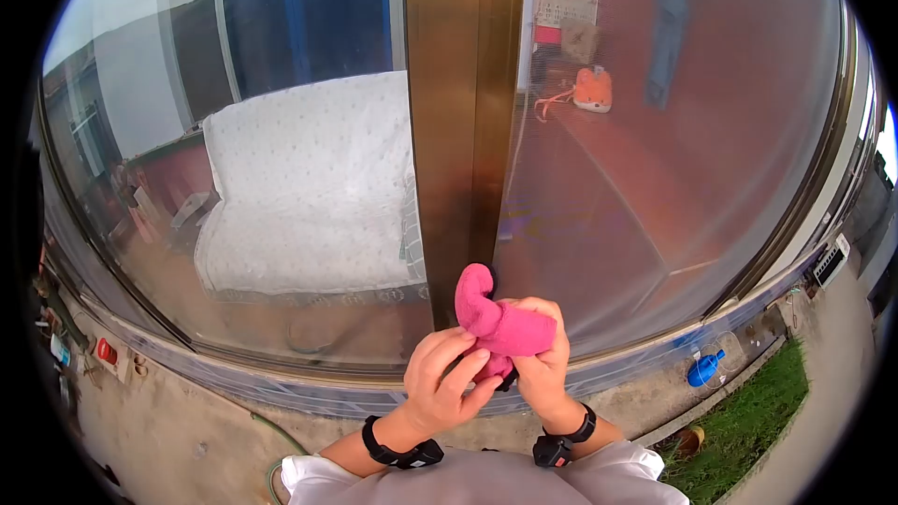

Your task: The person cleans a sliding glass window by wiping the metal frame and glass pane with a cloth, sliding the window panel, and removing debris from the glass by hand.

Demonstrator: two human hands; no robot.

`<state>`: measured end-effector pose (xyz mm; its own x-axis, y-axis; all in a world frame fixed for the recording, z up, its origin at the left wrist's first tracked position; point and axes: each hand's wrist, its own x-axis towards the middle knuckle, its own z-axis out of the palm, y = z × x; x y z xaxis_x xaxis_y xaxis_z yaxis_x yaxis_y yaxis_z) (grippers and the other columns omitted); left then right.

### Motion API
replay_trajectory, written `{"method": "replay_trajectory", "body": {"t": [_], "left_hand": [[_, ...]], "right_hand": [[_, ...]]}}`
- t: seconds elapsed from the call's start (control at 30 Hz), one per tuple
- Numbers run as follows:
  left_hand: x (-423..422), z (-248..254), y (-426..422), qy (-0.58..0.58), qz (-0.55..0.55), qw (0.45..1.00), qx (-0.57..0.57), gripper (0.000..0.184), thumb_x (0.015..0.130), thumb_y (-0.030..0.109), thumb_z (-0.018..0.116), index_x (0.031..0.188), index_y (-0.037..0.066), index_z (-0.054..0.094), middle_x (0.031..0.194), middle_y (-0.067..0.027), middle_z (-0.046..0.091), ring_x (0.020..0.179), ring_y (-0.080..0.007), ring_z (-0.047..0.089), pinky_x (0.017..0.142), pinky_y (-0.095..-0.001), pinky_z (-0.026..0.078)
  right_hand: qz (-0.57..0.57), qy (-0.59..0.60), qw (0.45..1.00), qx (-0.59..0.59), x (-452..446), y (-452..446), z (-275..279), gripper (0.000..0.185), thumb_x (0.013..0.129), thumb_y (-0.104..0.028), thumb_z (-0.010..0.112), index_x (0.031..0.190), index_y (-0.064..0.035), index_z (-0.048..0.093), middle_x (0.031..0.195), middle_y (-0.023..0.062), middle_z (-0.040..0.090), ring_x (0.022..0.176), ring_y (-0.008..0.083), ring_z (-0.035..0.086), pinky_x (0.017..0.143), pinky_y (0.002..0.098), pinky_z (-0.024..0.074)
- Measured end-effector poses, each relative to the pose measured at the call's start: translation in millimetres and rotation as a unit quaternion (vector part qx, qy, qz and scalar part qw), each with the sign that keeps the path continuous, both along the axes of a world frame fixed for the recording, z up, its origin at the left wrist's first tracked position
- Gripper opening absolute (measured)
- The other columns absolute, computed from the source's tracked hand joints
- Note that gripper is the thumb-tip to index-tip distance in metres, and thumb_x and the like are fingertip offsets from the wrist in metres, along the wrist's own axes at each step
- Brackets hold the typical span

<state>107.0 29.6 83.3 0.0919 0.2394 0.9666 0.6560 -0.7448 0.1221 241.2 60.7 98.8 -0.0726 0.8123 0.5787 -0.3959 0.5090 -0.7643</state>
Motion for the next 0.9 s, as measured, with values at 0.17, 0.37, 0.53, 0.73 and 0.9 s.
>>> {"method": "replay_trajectory", "body": {"t": [0.17,0.37,0.53,0.73,0.9], "left_hand": [[5.1,5.4,-7.4,-0.038,-0.014,0.987,-0.155,0.076,0.071,0.022,0.079,0.134,0.004,0.042,0.141,-0.0203,0.037,0.118,-0.0395,0.05,0.091,-0.0445,0.048],[-9.4,30.1,-0.1,-0.065,-0.128,0.965,-0.221,0.058,0.071,-0.006,0.066,0.126,0.007,0.052,0.126,-0.0168,0.055,0.105,-0.031,0.061,0.082,-0.0322,0.052],[-28.0,152.0,21.2,0.02,0.08,0.99,0.117,0.058,0.067,-0.014,0.058,0.123,0.001,0.054,0.131,-0.0256,0.047,0.116,-0.0365,0.051,0.095,-0.0397,0.044],[-20.7,215.2,91.7,0.186,0.382,0.891,0.161,0.069,0.081,0.024,0.063,0.137,-0.006,0.035,0.149,-0.0226,0.025,0.128,-0.0462,0.033,0.107,-0.0523,0.024],[-6.5,91.9,94.0,0.184,0.337,0.921,0.07,0.083,0.079,0.037,0.067,0.138,-0.008,0.03,0.146,-0.0275,0.026,0.129,-0.0476,0.032,0.106,-0.0558,0.025]], "right_hand": [[0.058,0.049,0.996,-0.057,3.1,0.1,-25.7,0.035,0.093,-0.021,0.053,0.119,0.0008,0.047,0.112,0.0096,0.058,0.102,0.0161,0.057,0.088,0.0301,0.0455],[0.048,-0.165,0.984,0.053,25.8,-1.3,-16.8,0.048,0.094,-0.028,0.054,0.128,0.0041,0.046,0.121,0.0151,0.057,0.104,0.0197,0.06,0.09,0.0304,0.045],[0.001,-0.021,0.999,-0.044,38.8,7.0,-36.2,0.041,0.097,-0.016,0.043,0.135,-0.0011,0.036,0.124,0.0194,0.056,0.095,0.0225,0.064,0.079,0.0304,0.0499],[0.052,-0.067,0.984,-0.158,61.0,4.4,-79.7,0.038,0.096,-0.019,0.051,0.13,-0.0028,0.043,0.116,0.0132,0.061,0.088,0.0177,0.065,0.077,0.0269,0.0489],[0.014,-0.137,0.967,-0.215,108.0,-0.2,-123.0,0.029,0.096,-0.017,0.052,0.122,-0.0037,0.053,0.109,0.0117,0.065,0.085,0.0159,0.065,0.077,0.0272,0.0504]]}}
